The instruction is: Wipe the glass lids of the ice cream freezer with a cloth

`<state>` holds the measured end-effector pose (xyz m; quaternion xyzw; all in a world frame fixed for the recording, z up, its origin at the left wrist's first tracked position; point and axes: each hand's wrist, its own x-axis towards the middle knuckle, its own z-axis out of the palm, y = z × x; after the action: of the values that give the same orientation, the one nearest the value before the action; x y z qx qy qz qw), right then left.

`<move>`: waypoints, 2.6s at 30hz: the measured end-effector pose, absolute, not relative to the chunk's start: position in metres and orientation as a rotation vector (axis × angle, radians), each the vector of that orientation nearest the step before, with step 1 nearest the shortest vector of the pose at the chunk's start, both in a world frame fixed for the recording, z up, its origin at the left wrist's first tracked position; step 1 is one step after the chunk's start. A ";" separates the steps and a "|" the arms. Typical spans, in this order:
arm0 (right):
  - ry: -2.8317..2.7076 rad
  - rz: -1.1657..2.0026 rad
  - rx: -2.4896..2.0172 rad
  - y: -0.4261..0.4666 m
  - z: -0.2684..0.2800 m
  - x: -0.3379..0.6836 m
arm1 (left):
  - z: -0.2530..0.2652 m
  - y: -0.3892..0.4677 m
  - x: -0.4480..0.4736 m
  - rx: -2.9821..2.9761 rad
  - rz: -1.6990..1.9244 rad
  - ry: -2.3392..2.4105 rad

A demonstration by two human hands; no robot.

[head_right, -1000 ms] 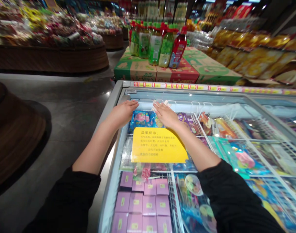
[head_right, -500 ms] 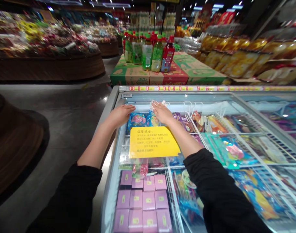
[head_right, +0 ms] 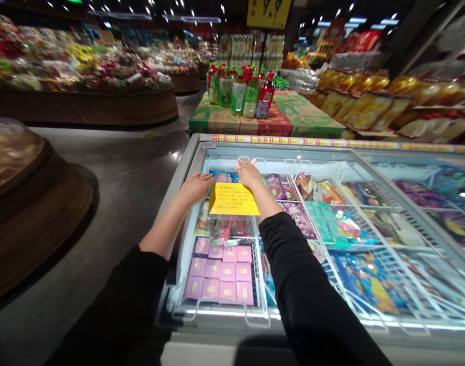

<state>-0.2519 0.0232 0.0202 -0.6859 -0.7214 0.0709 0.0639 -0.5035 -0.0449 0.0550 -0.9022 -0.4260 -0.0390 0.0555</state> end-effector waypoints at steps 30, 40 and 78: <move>-2.268 0.177 -1.906 -0.028 0.009 -0.280 | 0.041 -0.093 -0.503 -2.709 -0.382 -1.400; -2.249 0.094 -1.889 -0.099 0.000 -0.292 | 0.048 -0.093 -0.502 -2.722 -0.366 -1.444; -2.344 0.118 -1.781 -0.196 0.003 -0.286 | 0.044 -0.195 -0.521 -2.597 -0.611 -1.472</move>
<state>-0.2856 -0.1960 0.0026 -0.6016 -0.7918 0.0398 0.0977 -0.5208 -0.1955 0.0436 -0.8513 -0.4826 -0.2003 0.0475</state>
